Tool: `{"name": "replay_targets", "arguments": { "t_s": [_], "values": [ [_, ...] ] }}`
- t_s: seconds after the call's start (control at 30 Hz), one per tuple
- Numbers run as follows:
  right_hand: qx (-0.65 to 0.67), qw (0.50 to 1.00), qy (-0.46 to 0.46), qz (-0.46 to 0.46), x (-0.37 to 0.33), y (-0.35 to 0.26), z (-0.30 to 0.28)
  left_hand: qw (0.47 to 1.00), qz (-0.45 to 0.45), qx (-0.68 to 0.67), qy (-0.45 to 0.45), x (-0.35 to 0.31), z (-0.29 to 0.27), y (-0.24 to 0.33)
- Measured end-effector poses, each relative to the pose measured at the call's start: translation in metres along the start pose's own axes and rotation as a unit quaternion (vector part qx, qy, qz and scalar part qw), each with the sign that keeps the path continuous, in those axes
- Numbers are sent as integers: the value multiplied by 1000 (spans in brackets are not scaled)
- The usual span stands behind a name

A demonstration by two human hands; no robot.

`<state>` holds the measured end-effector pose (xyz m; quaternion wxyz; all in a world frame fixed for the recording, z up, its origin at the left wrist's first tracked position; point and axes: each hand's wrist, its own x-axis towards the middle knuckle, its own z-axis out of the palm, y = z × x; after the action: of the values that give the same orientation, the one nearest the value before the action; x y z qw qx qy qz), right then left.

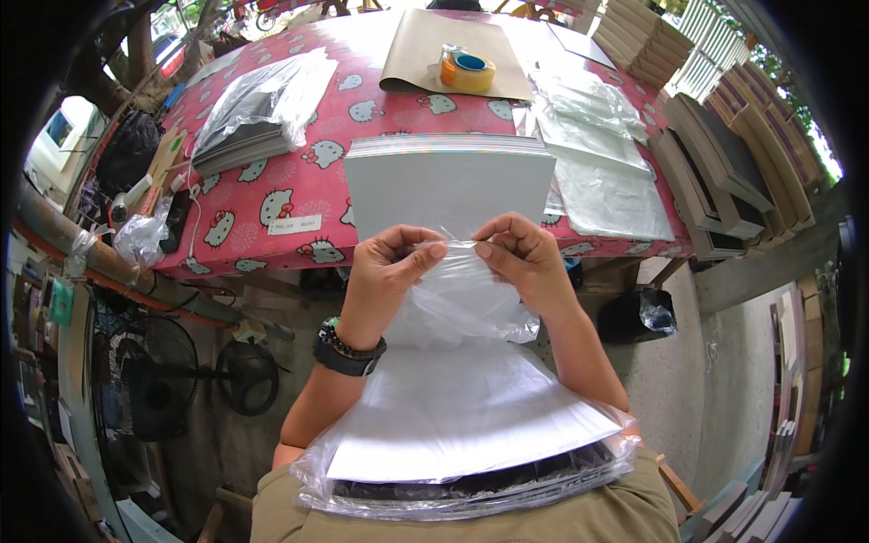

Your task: The person places a stack of books into a plastic bag, pulls the bag tight around them, and sets the packaged stack aside.

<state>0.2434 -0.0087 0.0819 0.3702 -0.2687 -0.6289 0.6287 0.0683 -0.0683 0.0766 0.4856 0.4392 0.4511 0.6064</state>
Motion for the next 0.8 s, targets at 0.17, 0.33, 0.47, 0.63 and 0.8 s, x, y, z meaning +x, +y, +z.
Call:
{"name": "replay_targets", "arguments": {
  "t_s": [0.17,0.33,0.47,0.63,0.8],
  "values": [
    [-166,977,-37,-127,6,-7,2,999,21,36,-11,-1,1,1],
    [-129,990,-36,-52,12,-8,7,993,25,109,-42,-5,4,2],
    [-112,991,18,-70,14,-6,4,992,18,116,-49,-7,0,-1],
    [-47,996,34,-71,11,-8,13,995,12,87,-43,-7,-1,-2],
    [-117,990,11,-74,8,-5,4,999,-5,45,-28,-8,2,-1]
  ]
}}
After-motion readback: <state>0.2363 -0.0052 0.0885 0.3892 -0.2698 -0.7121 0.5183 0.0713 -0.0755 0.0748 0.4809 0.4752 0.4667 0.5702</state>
